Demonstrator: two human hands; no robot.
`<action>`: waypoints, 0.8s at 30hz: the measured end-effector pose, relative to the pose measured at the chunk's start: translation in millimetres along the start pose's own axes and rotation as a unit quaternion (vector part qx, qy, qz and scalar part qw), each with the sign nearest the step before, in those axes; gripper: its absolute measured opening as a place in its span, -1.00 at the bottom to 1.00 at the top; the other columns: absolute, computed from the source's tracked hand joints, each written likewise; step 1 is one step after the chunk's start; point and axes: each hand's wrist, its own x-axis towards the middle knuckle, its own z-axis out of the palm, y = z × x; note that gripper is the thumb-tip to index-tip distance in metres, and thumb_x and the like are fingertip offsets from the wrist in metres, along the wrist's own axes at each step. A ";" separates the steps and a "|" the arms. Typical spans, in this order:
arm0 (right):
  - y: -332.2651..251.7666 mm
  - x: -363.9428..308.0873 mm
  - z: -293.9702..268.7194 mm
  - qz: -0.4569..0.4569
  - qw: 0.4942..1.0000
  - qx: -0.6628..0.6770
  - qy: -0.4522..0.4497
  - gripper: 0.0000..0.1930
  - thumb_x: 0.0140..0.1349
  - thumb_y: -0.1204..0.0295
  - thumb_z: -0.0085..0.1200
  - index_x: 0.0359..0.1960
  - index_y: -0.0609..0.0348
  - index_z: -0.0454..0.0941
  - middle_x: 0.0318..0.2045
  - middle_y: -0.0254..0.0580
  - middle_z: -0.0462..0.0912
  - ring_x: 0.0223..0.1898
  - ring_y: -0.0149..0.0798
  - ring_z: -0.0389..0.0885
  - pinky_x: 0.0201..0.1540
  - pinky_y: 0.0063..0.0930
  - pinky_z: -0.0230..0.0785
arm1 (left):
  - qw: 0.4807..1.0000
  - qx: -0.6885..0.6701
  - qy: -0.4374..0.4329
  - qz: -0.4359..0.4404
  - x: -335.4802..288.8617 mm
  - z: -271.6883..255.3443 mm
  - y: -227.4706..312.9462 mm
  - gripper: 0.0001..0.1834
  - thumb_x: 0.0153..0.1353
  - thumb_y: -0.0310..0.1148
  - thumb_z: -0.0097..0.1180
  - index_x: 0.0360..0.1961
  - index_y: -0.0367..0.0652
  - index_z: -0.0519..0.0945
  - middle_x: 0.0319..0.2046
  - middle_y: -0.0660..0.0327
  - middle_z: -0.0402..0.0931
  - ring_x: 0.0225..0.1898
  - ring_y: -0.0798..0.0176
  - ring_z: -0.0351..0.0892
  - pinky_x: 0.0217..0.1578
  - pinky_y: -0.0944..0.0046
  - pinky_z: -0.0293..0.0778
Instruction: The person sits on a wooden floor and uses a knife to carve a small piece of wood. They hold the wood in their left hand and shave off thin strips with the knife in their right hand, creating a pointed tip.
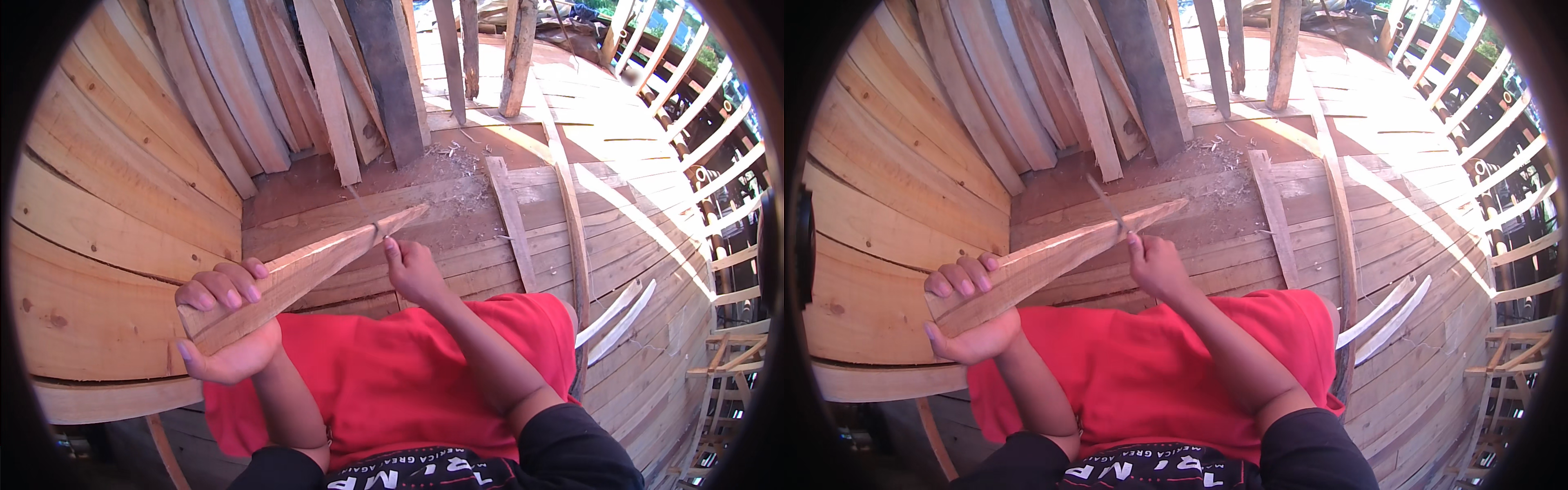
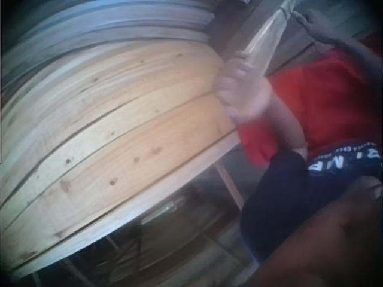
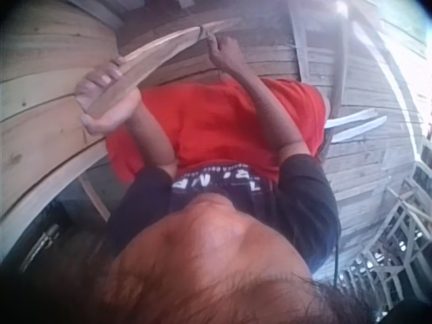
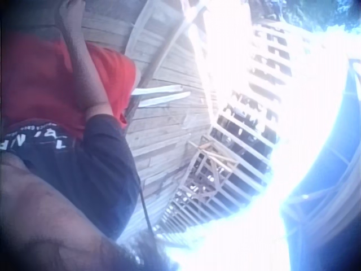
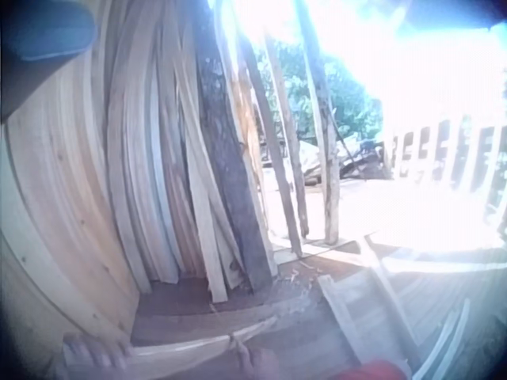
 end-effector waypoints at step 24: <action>20.0 15.6 -6.9 0.045 0.998 0.000 -0.049 -0.35 0.48 0.00 -0.23 -0.55 0.45 0.39 -0.65 0.21 0.47 -0.52 0.10 0.57 -0.35 -0.03 0.35 | 0.993 -0.043 -0.106 0.014 -0.9 -20.0 -10.0 -0.50 0.27 0.18 -0.08 -0.32 -0.10 0.46 -0.49 0.16 0.46 -0.49 0.16 0.46 -0.33 -0.02 0.46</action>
